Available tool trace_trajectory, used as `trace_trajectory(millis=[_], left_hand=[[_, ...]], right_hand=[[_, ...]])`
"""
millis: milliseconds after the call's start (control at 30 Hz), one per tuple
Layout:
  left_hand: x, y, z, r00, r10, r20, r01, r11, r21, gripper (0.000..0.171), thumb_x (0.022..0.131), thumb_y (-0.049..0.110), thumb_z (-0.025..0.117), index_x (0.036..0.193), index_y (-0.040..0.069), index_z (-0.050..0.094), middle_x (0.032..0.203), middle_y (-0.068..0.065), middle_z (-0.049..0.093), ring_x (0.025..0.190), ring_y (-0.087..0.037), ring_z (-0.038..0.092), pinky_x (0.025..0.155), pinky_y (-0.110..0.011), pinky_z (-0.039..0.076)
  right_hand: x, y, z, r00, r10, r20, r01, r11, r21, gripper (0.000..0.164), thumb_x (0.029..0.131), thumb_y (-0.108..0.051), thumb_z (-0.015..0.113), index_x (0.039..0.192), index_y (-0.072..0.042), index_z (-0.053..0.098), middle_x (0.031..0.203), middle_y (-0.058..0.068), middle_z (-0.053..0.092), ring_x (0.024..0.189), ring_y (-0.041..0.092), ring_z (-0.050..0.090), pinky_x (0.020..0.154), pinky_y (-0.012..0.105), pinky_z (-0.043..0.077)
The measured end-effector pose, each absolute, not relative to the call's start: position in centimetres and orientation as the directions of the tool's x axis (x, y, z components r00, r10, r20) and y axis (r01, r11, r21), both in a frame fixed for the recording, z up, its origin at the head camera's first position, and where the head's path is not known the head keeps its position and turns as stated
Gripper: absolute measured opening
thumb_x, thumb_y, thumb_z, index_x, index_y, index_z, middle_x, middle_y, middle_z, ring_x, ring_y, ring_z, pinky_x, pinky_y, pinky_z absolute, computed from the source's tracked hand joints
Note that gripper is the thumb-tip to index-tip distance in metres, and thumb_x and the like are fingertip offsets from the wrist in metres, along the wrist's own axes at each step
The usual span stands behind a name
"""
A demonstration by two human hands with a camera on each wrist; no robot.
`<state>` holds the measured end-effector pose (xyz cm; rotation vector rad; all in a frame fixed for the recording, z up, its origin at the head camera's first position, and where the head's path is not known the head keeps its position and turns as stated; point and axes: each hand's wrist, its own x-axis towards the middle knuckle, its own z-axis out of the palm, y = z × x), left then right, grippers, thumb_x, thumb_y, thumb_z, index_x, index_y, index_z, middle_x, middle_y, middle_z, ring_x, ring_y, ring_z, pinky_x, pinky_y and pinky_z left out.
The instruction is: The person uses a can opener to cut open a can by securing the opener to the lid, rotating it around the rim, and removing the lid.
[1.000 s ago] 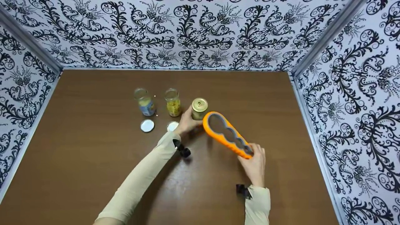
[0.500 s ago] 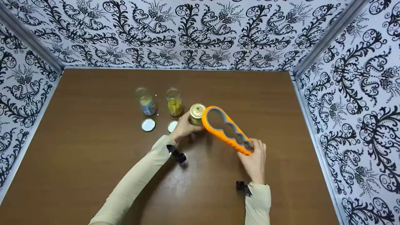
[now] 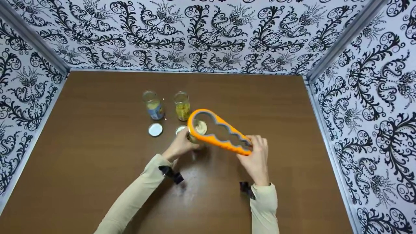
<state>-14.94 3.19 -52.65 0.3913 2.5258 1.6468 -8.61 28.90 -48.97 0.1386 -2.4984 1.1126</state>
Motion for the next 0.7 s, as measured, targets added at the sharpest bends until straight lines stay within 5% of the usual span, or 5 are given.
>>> trace_trajectory(millis=[300,700], left_hand=[[-11.9,2.5,-52.8,-0.952,0.283,0.115,0.204,0.311,0.928,0.078,0.063,-0.001,0.083,0.131,-0.013,0.047,0.125,-0.030,0.055,0.117,-0.040,0.053,0.102,-0.041,0.040],[-10.3,1.7,-53.1,-0.964,0.255,0.077,0.153,0.294,0.944,0.072,0.063,-0.002,0.082,0.126,-0.011,0.050,0.124,-0.023,0.058,0.117,-0.035,0.053,0.102,-0.035,0.040]], right_hand=[[-9.7,25.6,-48.4,-0.883,-0.116,0.455,-0.416,0.643,-0.643,0.047,0.052,0.013,0.077,0.096,0.002,0.065,0.086,0.011,0.060,0.084,0.025,0.044,0.074,0.037,0.032],[-10.0,23.2,-47.1,-0.861,-0.265,0.434,-0.472,0.736,-0.486,0.043,0.058,0.001,0.082,0.097,0.002,0.065,0.085,0.009,0.058,0.080,0.032,0.046,0.073,0.045,0.034]])
